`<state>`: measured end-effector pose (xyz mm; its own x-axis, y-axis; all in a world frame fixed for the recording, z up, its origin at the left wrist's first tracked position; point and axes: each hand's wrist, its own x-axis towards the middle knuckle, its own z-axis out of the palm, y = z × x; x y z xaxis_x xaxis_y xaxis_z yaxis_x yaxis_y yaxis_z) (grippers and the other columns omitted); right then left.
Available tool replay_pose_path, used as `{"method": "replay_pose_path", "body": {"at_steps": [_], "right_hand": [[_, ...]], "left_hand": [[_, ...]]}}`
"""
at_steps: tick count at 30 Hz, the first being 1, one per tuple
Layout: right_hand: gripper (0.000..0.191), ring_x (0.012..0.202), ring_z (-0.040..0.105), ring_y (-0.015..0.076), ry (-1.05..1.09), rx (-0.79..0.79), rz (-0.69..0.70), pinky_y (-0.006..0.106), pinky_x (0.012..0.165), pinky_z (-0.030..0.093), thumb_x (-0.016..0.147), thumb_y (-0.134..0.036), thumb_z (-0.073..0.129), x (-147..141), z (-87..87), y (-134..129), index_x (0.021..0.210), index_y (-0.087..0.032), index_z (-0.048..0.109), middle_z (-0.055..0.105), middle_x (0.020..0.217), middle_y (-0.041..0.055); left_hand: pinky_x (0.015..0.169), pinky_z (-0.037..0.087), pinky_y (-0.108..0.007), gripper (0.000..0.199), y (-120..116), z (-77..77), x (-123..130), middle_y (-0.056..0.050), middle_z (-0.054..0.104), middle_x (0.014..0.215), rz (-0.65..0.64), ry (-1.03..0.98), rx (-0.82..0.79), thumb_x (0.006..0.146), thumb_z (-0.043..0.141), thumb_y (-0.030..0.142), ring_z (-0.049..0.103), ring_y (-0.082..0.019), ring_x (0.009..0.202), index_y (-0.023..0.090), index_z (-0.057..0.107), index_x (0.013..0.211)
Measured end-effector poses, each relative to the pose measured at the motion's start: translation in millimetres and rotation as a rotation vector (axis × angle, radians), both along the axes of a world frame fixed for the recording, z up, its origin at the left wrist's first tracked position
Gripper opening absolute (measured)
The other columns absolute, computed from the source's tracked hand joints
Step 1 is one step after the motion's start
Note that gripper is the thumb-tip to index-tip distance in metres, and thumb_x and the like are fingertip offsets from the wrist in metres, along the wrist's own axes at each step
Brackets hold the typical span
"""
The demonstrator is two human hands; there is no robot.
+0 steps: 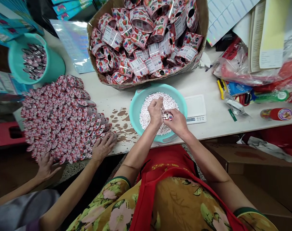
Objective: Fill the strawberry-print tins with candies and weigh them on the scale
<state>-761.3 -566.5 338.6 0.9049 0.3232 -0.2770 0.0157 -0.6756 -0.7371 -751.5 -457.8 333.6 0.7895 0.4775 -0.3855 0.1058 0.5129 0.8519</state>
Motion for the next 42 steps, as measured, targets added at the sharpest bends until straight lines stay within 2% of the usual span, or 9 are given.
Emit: {"method": "replay_pose_path", "body": {"at_steps": [13, 19, 24, 26, 28, 32, 37, 40, 42], "right_hand": [[0.041, 0.102, 0.065, 0.0209, 0.146, 0.569, -0.112, 0.034, 0.097, 0.051, 0.068, -0.033, 0.076, 1.5, -8.2, -10.4, 0.106, -0.022, 0.071, 0.069, 0.109, 0.0038], [0.041, 0.105, 0.065, 0.0220, 0.119, 0.532, -0.167, 0.038, 0.100, 0.050, 0.068, -0.037, 0.079, 5.1, -2.6, -25.7, 0.105, -0.022, 0.072, 0.069, 0.110, 0.0051], [0.043, 0.103, 0.067, 0.0218, -0.014, 0.498, -0.272, 0.037, 0.098, 0.053, 0.072, -0.039, 0.080, 19.0, 8.6, -50.5, 0.111, -0.023, 0.071, 0.070, 0.112, 0.0062], [0.046, 0.100, 0.067, 0.0221, -0.101, 0.435, -0.405, 0.038, 0.097, 0.054, 0.072, -0.040, 0.080, 31.6, -0.3, -73.6, 0.113, -0.022, 0.070, 0.071, 0.111, 0.0075], [0.049, 0.101, 0.067, 0.0237, -0.175, 0.339, -0.496, 0.042, 0.098, 0.053, 0.071, -0.043, 0.079, 45.9, -18.8, -98.2, 0.112, -0.019, 0.069, 0.070, 0.112, 0.0095], [0.058, 0.110, 0.064, 0.0305, -0.249, 0.127, -0.443, 0.054, 0.103, 0.050, 0.070, -0.053, 0.078, 74.3, -43.7, -124.3, 0.114, -0.016, 0.067, 0.067, 0.116, 0.0157], [0.056, 0.134, 0.053, 0.0299, -0.675, 0.034, -0.230, 0.053, 0.113, 0.043, 0.083, -0.048, 0.074, 160.3, 2.7, -71.8, 0.129, -0.018, 0.061, 0.058, 0.138, 0.0180], [0.041, 0.136, 0.053, 0.0324, -0.564, -0.085, -0.060, 0.051, 0.110, 0.042, 0.094, -0.043, 0.060, 242.1, 24.3, -12.0, 0.111, -0.006, 0.066, 0.060, 0.135, 0.0214], [0.064, 0.135, 0.052, 0.0328, -0.325, -0.282, -0.014, 0.045, 0.107, 0.037, 0.096, -0.043, 0.029, 285.4, 24.7, 17.8, 0.103, 0.011, 0.062, 0.058, 0.132, 0.0239]], "left_hand": [[0.034, 0.021, -0.020, 0.057, 30.8, 38.6, -5.6, 0.007, 0.034, 0.050, -0.004, -0.049, -0.207, 0.086, 0.066, 0.066, 0.029, -0.003, 0.036, 0.019, 0.044, 0.063], [0.034, 0.020, -0.021, 0.059, 41.0, 21.1, -11.9, 0.006, 0.031, 0.051, 0.065, 0.108, -0.235, 0.088, 0.060, 0.070, 0.026, -0.004, 0.037, 0.021, 0.039, 0.064], [0.053, 0.044, -0.026, 0.057, 40.2, -19.6, -24.2, -0.001, 0.048, 0.059, -0.095, 0.274, 0.467, 0.092, 0.051, 0.070, 0.051, -0.013, 0.055, 0.020, 0.050, 0.064], [0.082, 0.053, -0.037, 0.042, 48.7, -36.0, -32.1, -0.010, 0.068, 0.090, -0.389, 0.402, 0.879, 0.091, 0.060, 0.059, 0.065, -0.025, 0.094, 0.021, 0.065, 0.076], [0.106, 0.043, -0.050, 0.034, 54.3, -48.7, -38.7, -0.015, 0.062, 0.134, -0.597, 0.556, 1.162, 0.090, 0.064, 0.050, 0.051, -0.035, 0.130, 0.023, 0.072, 0.108], [0.108, 0.037, -0.060, 0.063, 37.0, -60.3, -41.3, -0.022, 0.047, 0.150, -0.664, 0.828, 1.226, 0.093, 0.053, 0.060, 0.043, -0.043, 0.136, 0.021, 0.053, 0.143], [0.103, 0.043, -0.053, 0.067, -13.2, -59.9, -36.9, -0.018, 0.054, 0.136, -0.729, 0.765, 1.126, 0.084, 0.062, 0.067, 0.049, -0.040, 0.127, 0.024, 0.058, 0.135], [0.103, 0.045, -0.046, 0.050, -28.7, -63.1, -36.5, -0.016, 0.058, 0.126, -0.740, 0.604, 1.099, 0.086, 0.067, 0.051, 0.055, -0.035, 0.120, 0.022, 0.065, 0.127], [0.097, 0.049, -0.041, 0.035, -27.8, -67.3, -36.8, -0.013, 0.063, 0.118, -0.721, 0.526, 0.976, 0.086, 0.068, 0.039, 0.060, -0.031, 0.113, 0.022, 0.068, 0.116]]}}
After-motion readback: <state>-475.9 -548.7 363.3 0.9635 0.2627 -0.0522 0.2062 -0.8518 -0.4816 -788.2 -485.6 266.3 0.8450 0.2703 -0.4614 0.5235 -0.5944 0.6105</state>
